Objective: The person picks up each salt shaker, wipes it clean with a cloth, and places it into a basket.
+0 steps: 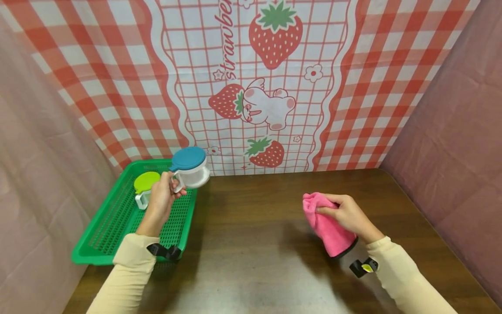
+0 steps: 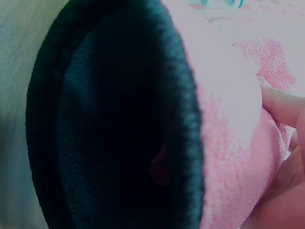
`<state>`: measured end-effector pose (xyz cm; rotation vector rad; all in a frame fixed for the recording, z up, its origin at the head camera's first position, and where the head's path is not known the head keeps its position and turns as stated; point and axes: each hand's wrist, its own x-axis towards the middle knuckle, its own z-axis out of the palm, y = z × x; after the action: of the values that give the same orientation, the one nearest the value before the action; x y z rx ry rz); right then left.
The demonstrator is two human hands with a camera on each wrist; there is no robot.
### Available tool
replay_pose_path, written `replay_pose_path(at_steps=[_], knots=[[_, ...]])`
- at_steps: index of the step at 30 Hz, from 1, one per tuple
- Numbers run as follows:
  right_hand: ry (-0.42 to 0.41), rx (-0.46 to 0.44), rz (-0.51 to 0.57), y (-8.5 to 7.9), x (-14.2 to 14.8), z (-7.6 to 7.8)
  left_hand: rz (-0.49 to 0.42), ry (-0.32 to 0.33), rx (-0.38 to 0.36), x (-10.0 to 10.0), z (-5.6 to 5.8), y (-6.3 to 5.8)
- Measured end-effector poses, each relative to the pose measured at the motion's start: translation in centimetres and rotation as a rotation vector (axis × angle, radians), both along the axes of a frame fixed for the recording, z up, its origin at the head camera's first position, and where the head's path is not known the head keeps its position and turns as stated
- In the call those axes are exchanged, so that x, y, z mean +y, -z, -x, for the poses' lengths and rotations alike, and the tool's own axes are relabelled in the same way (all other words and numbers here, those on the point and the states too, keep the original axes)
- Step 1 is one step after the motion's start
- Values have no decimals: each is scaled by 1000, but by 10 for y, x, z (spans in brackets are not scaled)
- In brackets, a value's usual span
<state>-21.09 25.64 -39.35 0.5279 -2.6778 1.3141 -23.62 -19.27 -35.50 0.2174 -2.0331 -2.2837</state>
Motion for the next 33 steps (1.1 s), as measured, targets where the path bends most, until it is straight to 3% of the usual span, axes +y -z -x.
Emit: replay_pose_path(at_steps=[6,18,33], knots=[[20,-36,-13,-1,7,-3,-16,-16,-14,-6,1,3],[45,-25,-44,-4,16,-7,-24,-31,-3,-20,7,8],[83,-39,-109,-1,28,-11,-35,-63,-18,-34,12,7]])
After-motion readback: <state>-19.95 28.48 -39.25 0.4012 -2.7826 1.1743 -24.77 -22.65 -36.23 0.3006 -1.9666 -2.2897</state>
